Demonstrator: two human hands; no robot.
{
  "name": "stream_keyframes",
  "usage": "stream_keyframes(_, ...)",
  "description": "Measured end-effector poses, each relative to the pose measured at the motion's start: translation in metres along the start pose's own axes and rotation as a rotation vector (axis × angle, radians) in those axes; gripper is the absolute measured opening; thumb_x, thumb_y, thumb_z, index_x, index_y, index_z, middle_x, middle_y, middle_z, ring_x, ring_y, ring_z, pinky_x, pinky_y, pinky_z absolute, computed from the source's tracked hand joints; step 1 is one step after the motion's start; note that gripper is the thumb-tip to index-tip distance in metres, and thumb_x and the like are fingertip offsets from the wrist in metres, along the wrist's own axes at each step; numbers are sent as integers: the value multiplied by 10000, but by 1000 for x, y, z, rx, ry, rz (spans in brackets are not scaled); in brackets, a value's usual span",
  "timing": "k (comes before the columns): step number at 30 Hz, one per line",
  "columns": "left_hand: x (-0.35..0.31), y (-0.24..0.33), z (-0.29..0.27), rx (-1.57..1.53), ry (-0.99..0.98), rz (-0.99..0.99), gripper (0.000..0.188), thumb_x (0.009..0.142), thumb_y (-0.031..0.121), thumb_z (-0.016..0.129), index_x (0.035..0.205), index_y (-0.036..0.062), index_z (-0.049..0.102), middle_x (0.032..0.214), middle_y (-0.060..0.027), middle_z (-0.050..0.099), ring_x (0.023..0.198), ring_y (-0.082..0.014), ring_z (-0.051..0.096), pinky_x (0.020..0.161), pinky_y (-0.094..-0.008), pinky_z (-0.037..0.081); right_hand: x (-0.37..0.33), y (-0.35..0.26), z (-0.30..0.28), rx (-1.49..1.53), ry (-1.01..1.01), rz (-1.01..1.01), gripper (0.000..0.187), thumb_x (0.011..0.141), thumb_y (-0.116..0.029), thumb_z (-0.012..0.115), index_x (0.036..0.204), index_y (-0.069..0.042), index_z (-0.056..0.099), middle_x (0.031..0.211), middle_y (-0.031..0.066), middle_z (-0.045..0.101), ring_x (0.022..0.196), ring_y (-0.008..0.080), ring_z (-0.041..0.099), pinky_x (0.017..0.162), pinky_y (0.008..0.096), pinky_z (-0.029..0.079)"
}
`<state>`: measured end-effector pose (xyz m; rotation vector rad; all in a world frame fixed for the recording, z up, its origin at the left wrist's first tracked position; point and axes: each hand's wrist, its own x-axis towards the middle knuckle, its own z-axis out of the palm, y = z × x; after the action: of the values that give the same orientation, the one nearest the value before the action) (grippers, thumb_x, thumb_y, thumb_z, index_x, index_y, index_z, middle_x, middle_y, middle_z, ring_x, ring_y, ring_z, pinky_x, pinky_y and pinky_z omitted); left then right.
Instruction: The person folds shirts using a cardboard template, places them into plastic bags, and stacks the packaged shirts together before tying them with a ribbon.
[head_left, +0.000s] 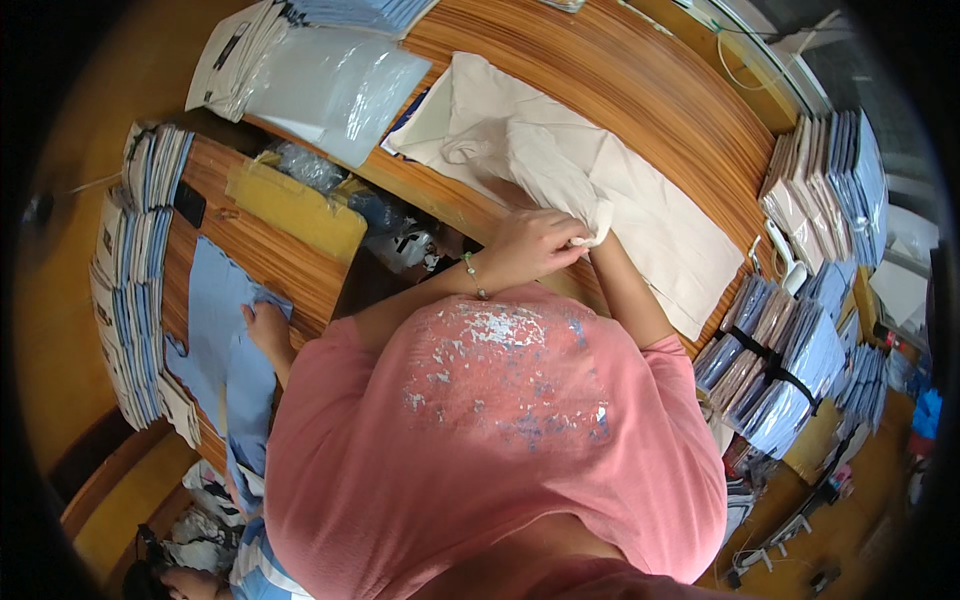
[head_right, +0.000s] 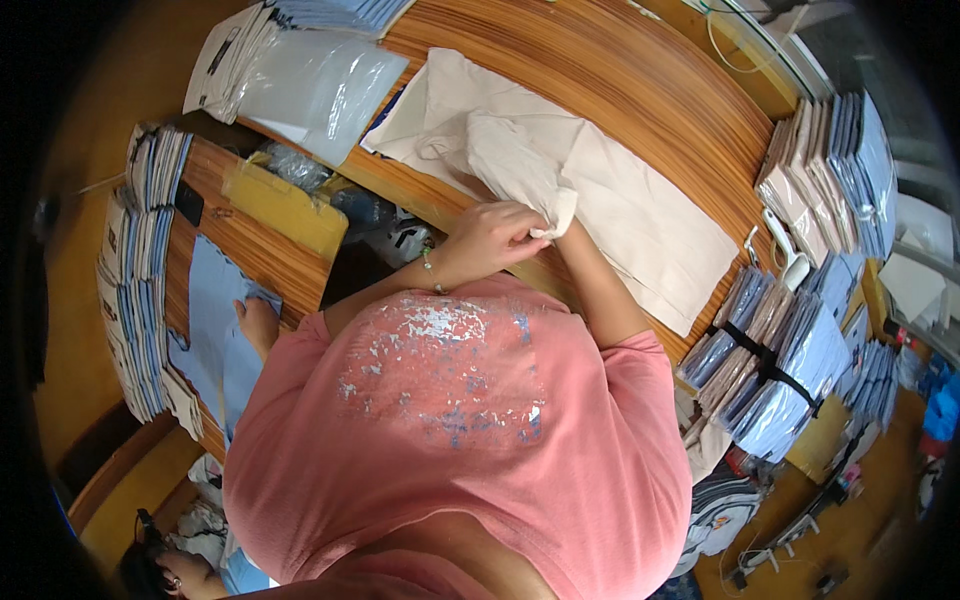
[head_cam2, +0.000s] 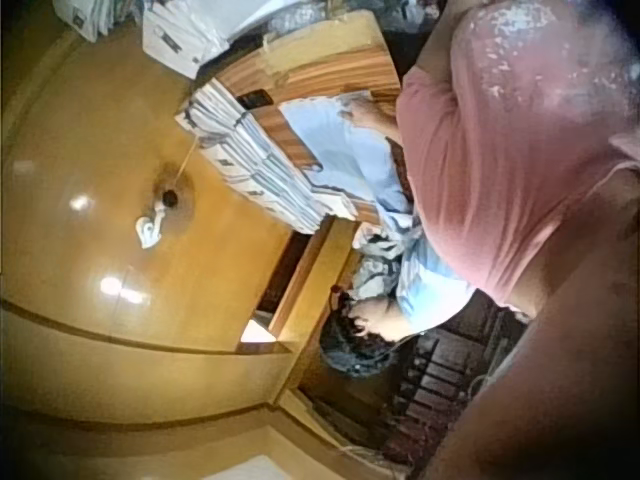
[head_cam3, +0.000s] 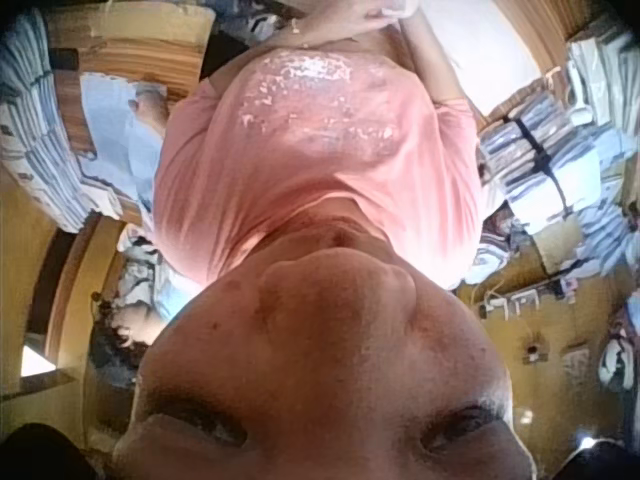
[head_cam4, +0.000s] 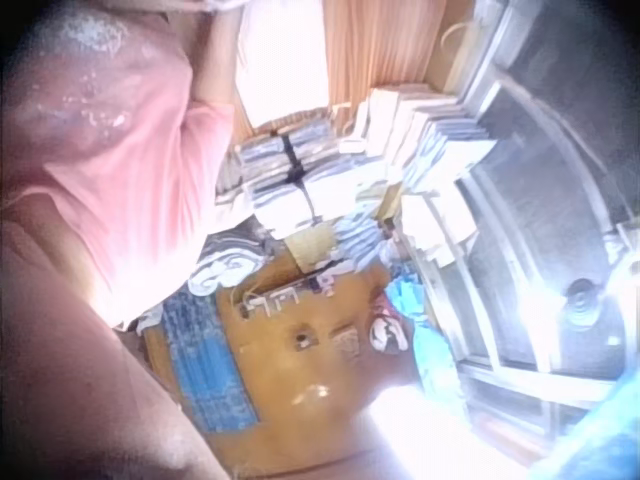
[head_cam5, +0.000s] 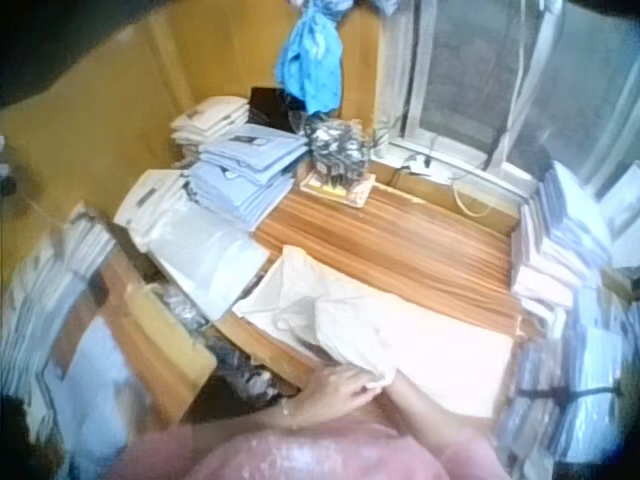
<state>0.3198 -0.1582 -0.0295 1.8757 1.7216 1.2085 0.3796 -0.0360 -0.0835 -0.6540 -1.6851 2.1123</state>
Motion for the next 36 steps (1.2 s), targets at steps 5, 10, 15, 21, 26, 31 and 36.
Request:
stream_keyframes(5,-13,-9,-2,-28,-226,63,198,784,247,641,876,74,617,797,-81,613,747,-243,605,647,-357,469,-14,-7,15,-464,-30,-286,208,892,-71,447,1060,10,539,920,112,596,950,212,569,871,305,444)
stream_keyframes(10,11,-21,-29,-53,-37,29,277,781,235,652,1003,77,602,938,-89,607,933,-281,551,814,-387,422,-21,17,6,-870,7,-522,224,891,-67,435,1074,15,533,932,116,594,966,231,561,881,312,436)
stream_keyframes(15,32,-98,-59,129,259,-244,167,823,175,617,935,53,594,872,-80,613,822,-241,552,775,-325,425,-29,-25,18,-1036,69,-560,224,891,-62,425,1060,7,554,953,127,587,971,244,549,860,316,427)
stream_keyframes(21,36,-111,-54,-682,-84,-603,148,833,146,650,879,8,625,788,-2,625,744,-52,541,637,-181,410,4,-37,8,-518,-114,-339,183,872,-70,466,976,15,588,932,146,598,861,223,556,785,283,423)
stream_keyframes(26,29,-127,-60,-729,-100,-646,135,837,131,641,889,7,628,796,25,602,732,-42,509,665,-177,397,-27,-75,28,-407,32,-380,208,864,-89,481,983,17,615,1007,136,610,883,201,549,797,271,416)
stream_keyframes(31,24,-131,-73,-643,-159,-551,113,872,124,588,907,16,597,817,39,569,746,-33,492,681,-178,394,-40,-103,31,-242,7,-258,229,867,-92,486,1018,14,620,1040,125,610,942,191,545,833,243,404)
stream_keyframes(36,25,-129,-80,-664,-231,-590,145,866,145,592,899,4,601,805,31,576,750,-44,506,692,-197,411,-24,-75,37,-227,-30,-210,230,865,-84,486,1025,15,619,1051,127,608,962,197,545,843,247,405)
